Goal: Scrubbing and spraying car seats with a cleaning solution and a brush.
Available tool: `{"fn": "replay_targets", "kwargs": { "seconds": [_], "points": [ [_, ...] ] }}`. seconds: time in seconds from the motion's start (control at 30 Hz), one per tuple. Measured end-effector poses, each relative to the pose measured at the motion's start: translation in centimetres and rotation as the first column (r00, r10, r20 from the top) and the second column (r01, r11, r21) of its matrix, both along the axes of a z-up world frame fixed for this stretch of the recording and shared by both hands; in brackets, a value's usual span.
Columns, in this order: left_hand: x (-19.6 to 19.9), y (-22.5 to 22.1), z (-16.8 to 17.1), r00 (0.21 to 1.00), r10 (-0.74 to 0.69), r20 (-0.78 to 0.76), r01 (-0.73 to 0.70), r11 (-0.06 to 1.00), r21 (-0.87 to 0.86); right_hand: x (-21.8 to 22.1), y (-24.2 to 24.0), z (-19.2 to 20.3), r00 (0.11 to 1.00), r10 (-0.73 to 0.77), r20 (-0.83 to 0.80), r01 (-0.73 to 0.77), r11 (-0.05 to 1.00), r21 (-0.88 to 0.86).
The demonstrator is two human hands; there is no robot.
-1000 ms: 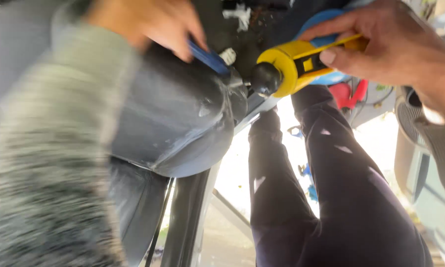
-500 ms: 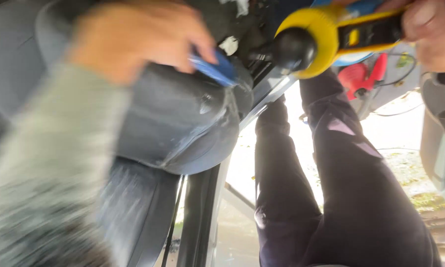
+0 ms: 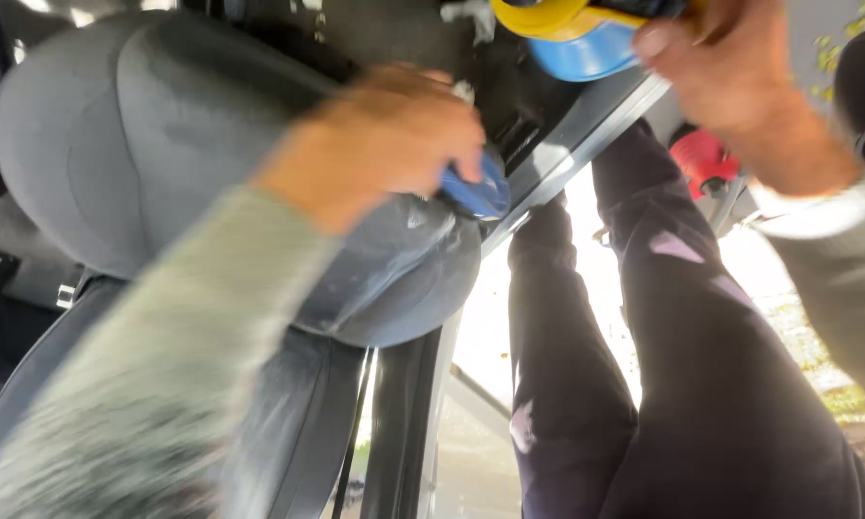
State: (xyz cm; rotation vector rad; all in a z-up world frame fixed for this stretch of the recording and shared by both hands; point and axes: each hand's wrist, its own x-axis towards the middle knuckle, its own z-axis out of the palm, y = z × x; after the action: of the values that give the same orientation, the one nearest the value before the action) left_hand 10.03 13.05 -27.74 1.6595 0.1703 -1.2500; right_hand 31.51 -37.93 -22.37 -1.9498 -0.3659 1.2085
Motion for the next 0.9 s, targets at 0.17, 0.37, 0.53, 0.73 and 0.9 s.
{"fn": "replay_targets", "kwargs": {
  "seconds": [0.17, 0.37, 0.53, 0.73, 0.9],
  "points": [
    [-8.7, 0.4, -1.4, 0.978, 0.194, 0.076, -0.185, 0.976, -0.116, -4.2, 6.7, -2.2, 0.994, -0.083, -0.074, 0.095, 0.979, 0.179],
    [2.2, -5.8, 11.2, 0.969, 0.037, 0.246, -0.063, 0.993, 0.097, -6.1, 5.7, -5.6, 0.998, 0.062, 0.002, -0.059, 0.942, 0.330],
    [-0.8, -7.1, 12.2, 0.958, -0.094, 0.271, 0.022, 0.966, 0.258, -6.7, 7.2, -1.9, 0.957, 0.160, 0.242, -0.219, 0.945, 0.243],
    [-1.1, -7.8, 9.7, 0.917, -0.153, 0.368, 0.016, 0.937, 0.350, -7.5, 5.5, 0.9, 0.951, 0.217, 0.221, -0.226, 0.974, 0.016],
    [0.5, -16.3, 13.0, 0.894, -0.197, 0.403, 0.019, 0.914, 0.405, -9.5, 2.7, 0.4, 0.968, 0.154, 0.197, -0.163, 0.986, 0.030]
  ]
}}
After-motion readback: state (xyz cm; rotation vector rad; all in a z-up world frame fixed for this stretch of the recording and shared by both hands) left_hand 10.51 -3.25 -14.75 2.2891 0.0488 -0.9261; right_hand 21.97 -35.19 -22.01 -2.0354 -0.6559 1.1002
